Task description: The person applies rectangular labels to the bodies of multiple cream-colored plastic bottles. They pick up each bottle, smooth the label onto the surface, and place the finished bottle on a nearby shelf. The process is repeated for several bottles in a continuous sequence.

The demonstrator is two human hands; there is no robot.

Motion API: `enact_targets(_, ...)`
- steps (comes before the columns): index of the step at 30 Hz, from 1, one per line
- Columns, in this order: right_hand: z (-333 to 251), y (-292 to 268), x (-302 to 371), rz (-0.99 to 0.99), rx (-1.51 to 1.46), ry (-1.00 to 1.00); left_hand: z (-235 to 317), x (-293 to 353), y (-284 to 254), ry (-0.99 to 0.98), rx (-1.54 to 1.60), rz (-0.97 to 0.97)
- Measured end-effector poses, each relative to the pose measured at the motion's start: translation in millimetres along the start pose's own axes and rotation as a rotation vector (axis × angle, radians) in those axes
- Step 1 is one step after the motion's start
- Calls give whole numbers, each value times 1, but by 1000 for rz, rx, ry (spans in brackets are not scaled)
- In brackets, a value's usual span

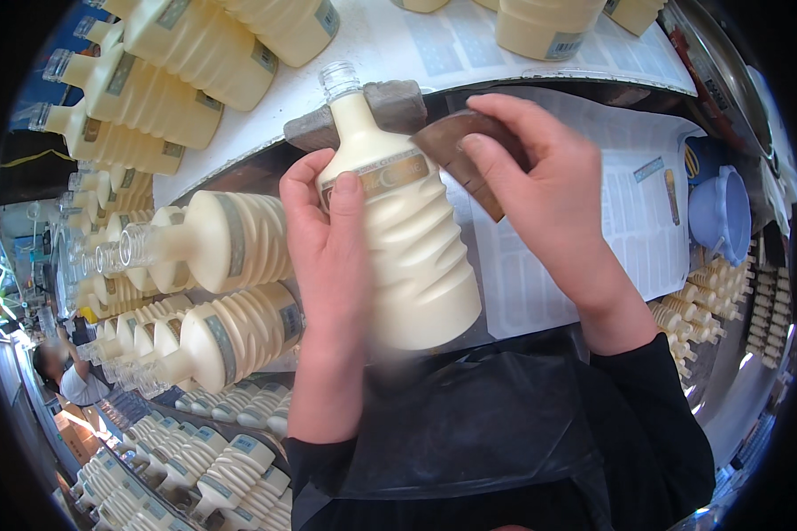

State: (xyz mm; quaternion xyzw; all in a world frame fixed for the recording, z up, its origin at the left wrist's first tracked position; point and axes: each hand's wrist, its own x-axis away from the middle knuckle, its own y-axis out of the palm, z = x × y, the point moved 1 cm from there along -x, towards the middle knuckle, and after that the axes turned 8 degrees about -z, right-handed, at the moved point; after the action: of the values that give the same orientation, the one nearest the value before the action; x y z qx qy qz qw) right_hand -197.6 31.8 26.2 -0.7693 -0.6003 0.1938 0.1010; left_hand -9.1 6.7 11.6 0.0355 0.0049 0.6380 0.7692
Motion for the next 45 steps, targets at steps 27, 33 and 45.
enact_targets(27,18,26,-7,-463,-419,252,-14,1,-20,-176,517,-78)
enact_targets(33,21,31,-9,-478,-610,337,-15,-4,-20,-131,358,-77)
enact_targets(45,18,31,-7,-463,-663,374,-21,-6,-20,-111,397,-41)
